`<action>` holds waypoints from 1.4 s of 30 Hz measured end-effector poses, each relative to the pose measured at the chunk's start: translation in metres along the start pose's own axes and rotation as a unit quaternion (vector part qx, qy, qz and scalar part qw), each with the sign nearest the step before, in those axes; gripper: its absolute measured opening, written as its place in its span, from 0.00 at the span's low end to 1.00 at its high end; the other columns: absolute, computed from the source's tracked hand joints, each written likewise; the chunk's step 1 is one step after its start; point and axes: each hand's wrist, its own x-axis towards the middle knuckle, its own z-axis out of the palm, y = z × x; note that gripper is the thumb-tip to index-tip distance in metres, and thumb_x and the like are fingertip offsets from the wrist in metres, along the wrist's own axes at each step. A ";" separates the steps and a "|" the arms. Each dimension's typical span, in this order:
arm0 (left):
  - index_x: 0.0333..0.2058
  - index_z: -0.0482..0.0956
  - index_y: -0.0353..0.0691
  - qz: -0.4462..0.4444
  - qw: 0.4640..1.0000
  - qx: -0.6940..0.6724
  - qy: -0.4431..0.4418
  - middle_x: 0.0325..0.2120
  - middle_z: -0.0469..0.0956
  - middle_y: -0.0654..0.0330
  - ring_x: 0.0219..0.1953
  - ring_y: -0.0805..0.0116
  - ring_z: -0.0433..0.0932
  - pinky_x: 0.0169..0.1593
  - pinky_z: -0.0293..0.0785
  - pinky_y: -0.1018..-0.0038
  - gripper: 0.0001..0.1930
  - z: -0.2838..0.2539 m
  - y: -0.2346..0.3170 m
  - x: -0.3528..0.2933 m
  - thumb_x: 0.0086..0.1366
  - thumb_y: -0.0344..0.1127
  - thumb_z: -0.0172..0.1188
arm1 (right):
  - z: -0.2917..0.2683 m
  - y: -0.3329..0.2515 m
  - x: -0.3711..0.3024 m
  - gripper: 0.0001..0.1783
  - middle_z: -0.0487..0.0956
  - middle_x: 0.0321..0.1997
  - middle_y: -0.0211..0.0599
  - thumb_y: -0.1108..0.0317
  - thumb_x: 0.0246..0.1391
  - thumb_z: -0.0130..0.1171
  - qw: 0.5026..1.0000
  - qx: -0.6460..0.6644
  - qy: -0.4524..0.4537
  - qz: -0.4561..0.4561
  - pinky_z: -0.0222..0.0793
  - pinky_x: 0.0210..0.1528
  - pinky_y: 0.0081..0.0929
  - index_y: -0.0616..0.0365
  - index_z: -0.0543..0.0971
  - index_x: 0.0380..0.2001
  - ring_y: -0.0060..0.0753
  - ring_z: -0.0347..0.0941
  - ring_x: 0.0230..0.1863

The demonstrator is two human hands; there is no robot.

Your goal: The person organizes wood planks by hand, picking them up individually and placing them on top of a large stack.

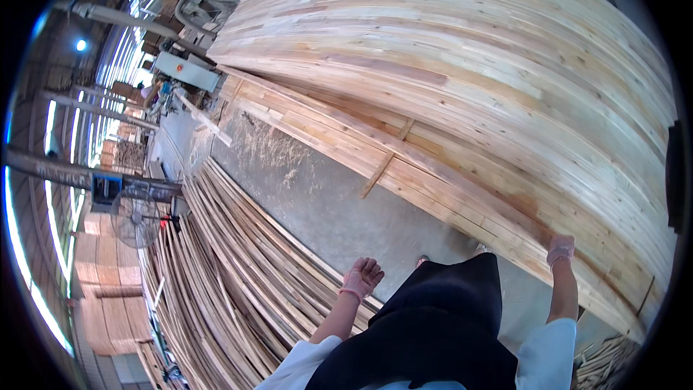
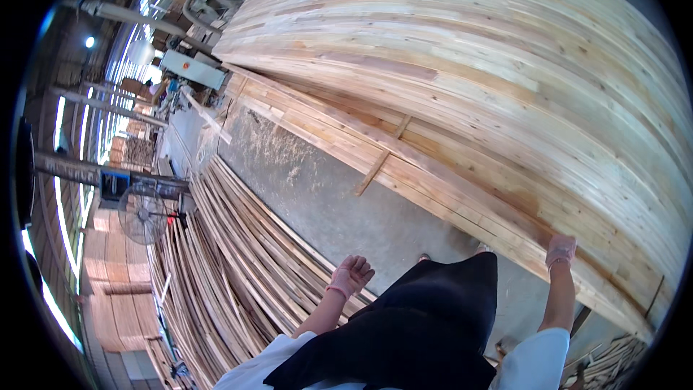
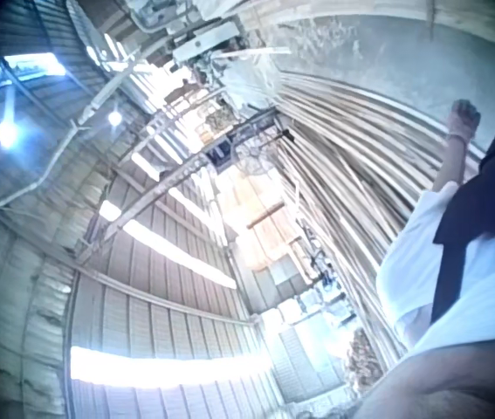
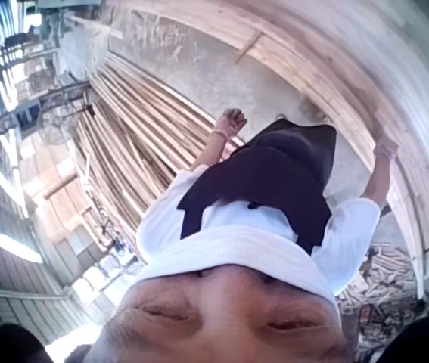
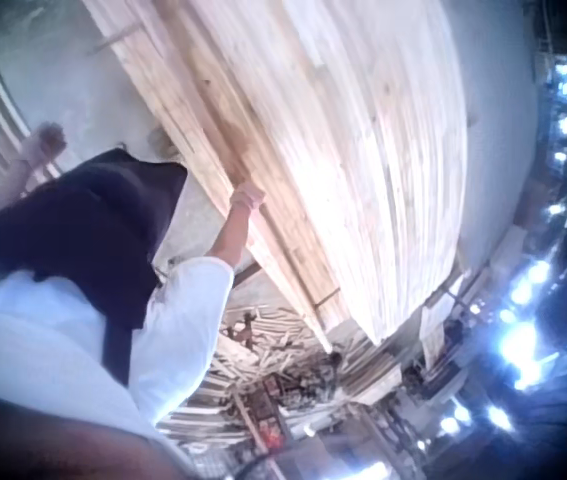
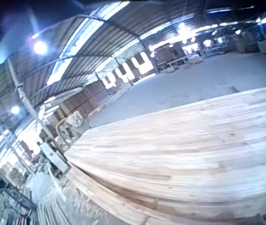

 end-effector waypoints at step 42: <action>0.32 0.73 0.41 0.034 0.999 0.022 -0.024 0.27 0.76 0.56 0.31 0.55 0.77 0.38 0.77 0.61 0.10 0.002 -0.048 0.009 0.65 0.42 0.52 | 0.297 0.018 -0.312 0.18 0.82 0.28 0.32 0.61 0.20 0.74 0.938 0.199 -0.252 0.134 0.75 0.37 0.22 0.49 0.82 0.22 0.26 0.79 0.34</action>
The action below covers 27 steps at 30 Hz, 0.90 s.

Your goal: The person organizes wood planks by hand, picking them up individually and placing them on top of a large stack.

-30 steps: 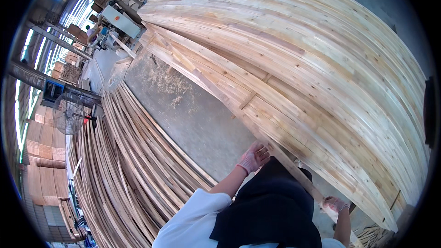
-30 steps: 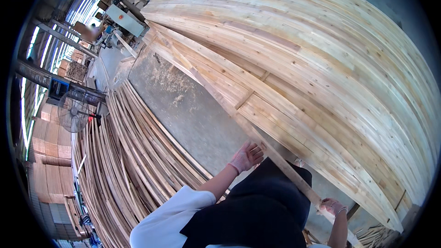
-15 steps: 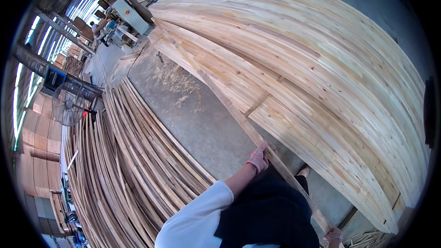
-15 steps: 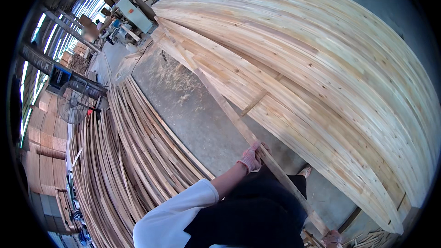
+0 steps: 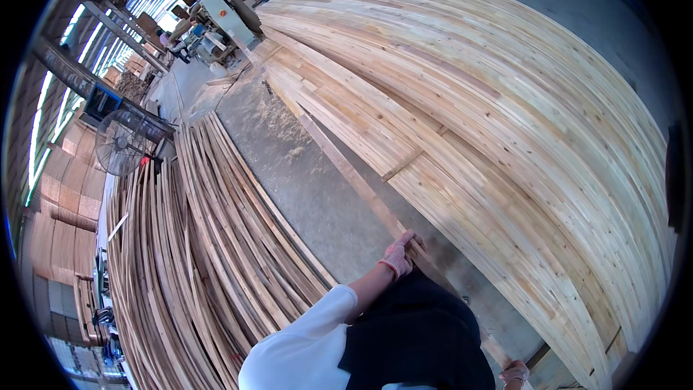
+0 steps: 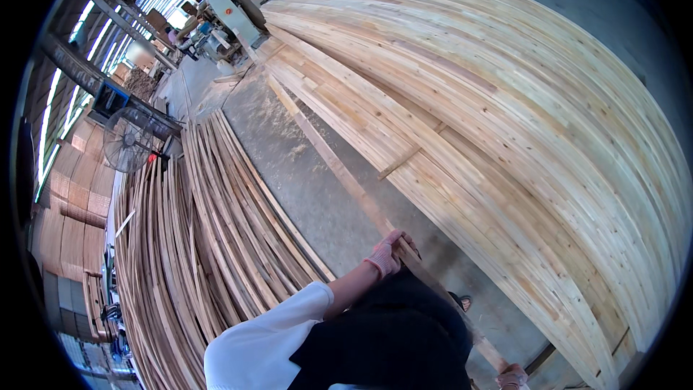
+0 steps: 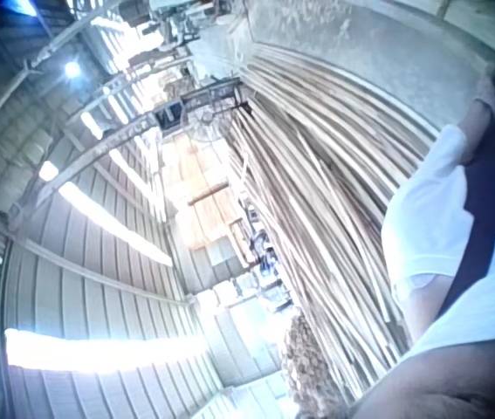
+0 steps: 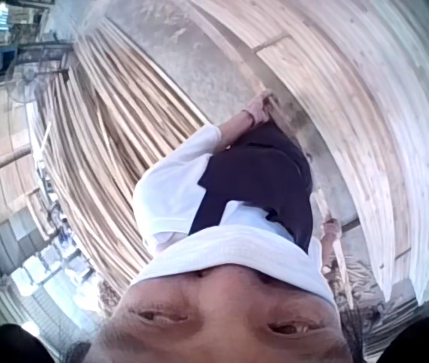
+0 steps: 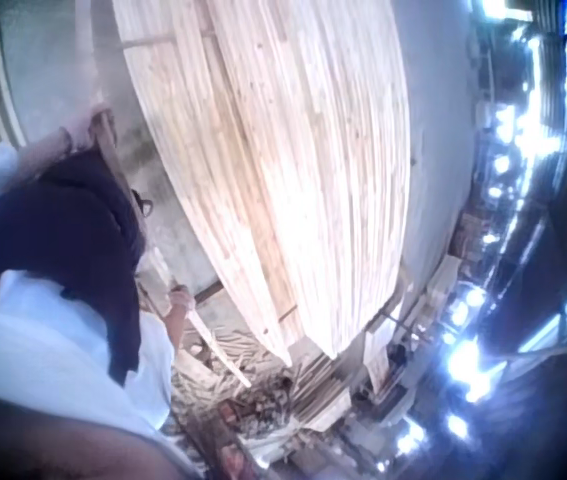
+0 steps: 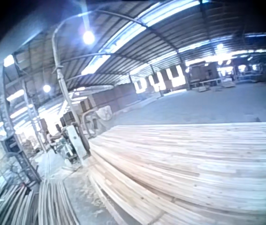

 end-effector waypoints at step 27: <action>0.40 0.73 0.40 0.060 0.995 -0.078 0.014 0.38 0.78 0.56 0.43 0.53 0.76 0.53 0.69 0.52 0.16 -0.001 0.005 0.018 0.63 0.46 0.55 | -0.168 -0.096 -0.131 0.20 0.81 0.28 0.36 0.49 0.29 0.70 0.976 -0.011 0.185 -0.117 0.71 0.41 0.33 0.47 0.79 0.26 0.39 0.78 0.39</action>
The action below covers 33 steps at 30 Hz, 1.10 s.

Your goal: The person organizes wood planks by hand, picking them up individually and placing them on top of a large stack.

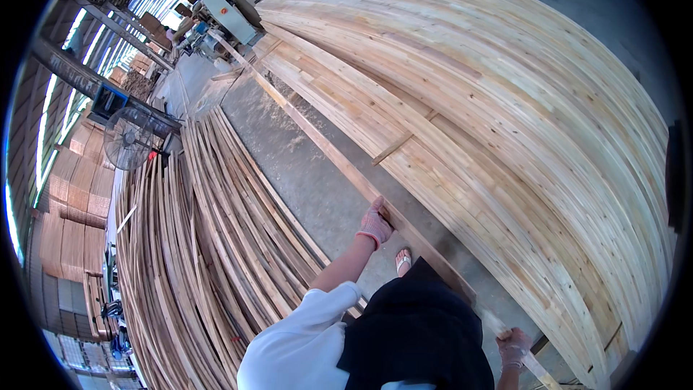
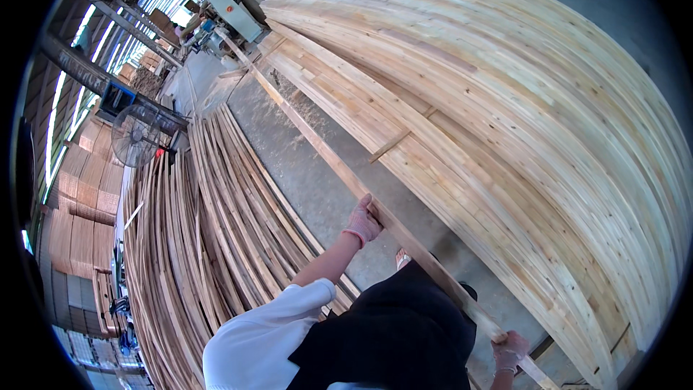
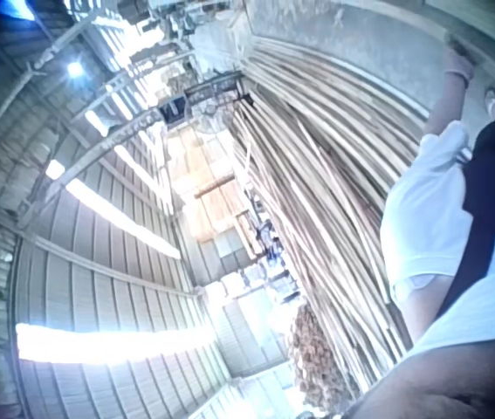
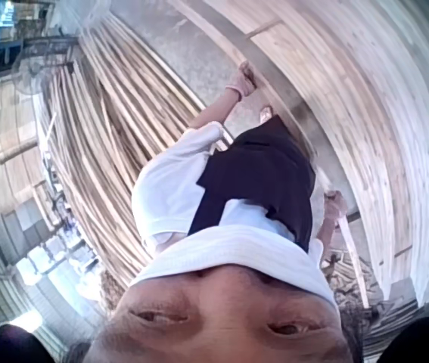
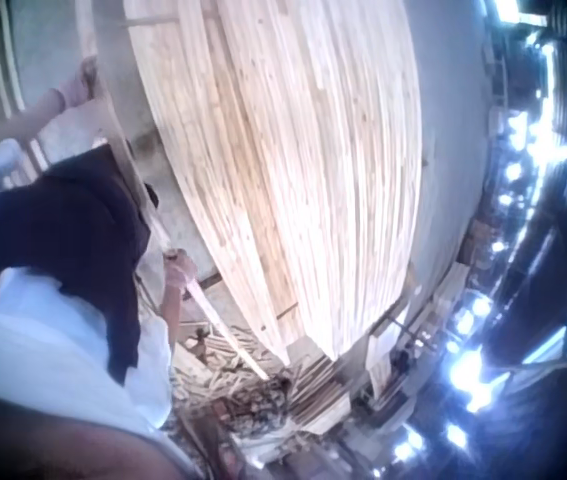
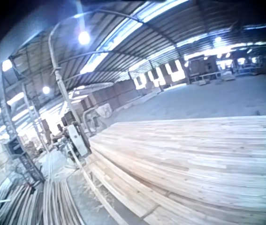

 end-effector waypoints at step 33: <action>0.44 0.73 0.42 0.212 0.974 -0.007 -0.081 0.37 0.80 0.57 0.37 0.61 0.80 0.43 0.79 0.60 0.17 0.085 0.312 -0.007 0.61 0.44 0.56 | -0.170 -0.026 -0.091 0.31 0.77 0.29 0.49 0.41 0.59 0.44 0.936 0.253 0.229 0.085 0.67 0.41 0.40 0.63 0.78 0.29 0.49 0.73 0.35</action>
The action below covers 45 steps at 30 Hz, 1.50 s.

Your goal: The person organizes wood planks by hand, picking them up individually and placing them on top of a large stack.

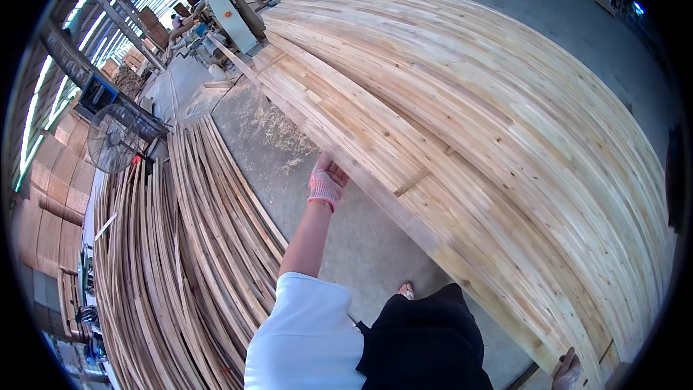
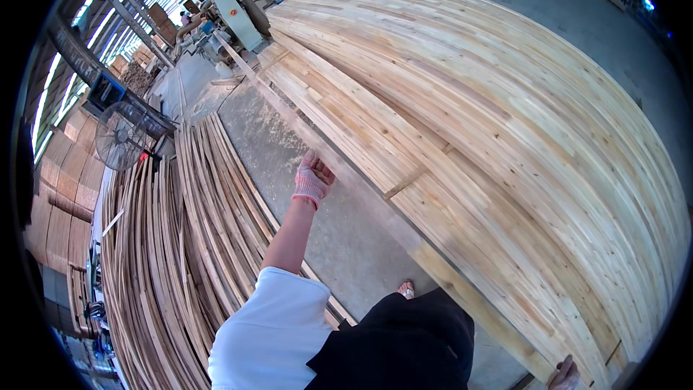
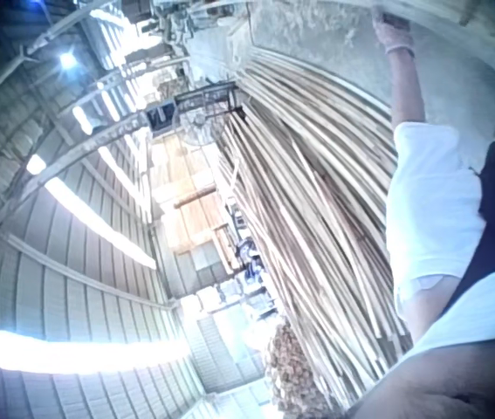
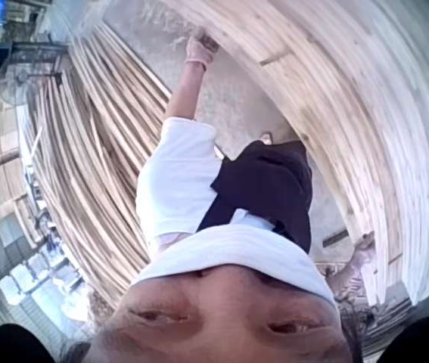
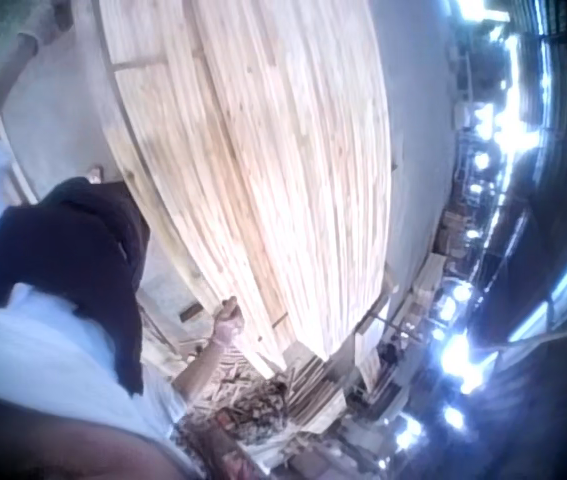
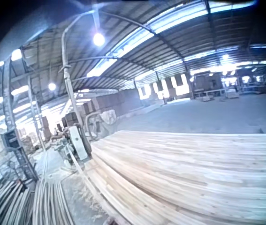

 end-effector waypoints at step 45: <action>0.35 0.77 0.48 -0.319 0.937 0.133 -0.046 0.21 0.72 0.70 0.26 0.72 0.70 0.44 0.72 0.63 0.12 -0.054 -0.241 -0.063 0.60 0.48 0.59 | 0.248 -0.187 0.182 0.24 0.79 0.38 0.48 0.49 0.50 0.50 0.883 -0.116 -0.329 -0.313 0.70 0.44 0.43 0.55 0.75 0.44 0.48 0.76 0.42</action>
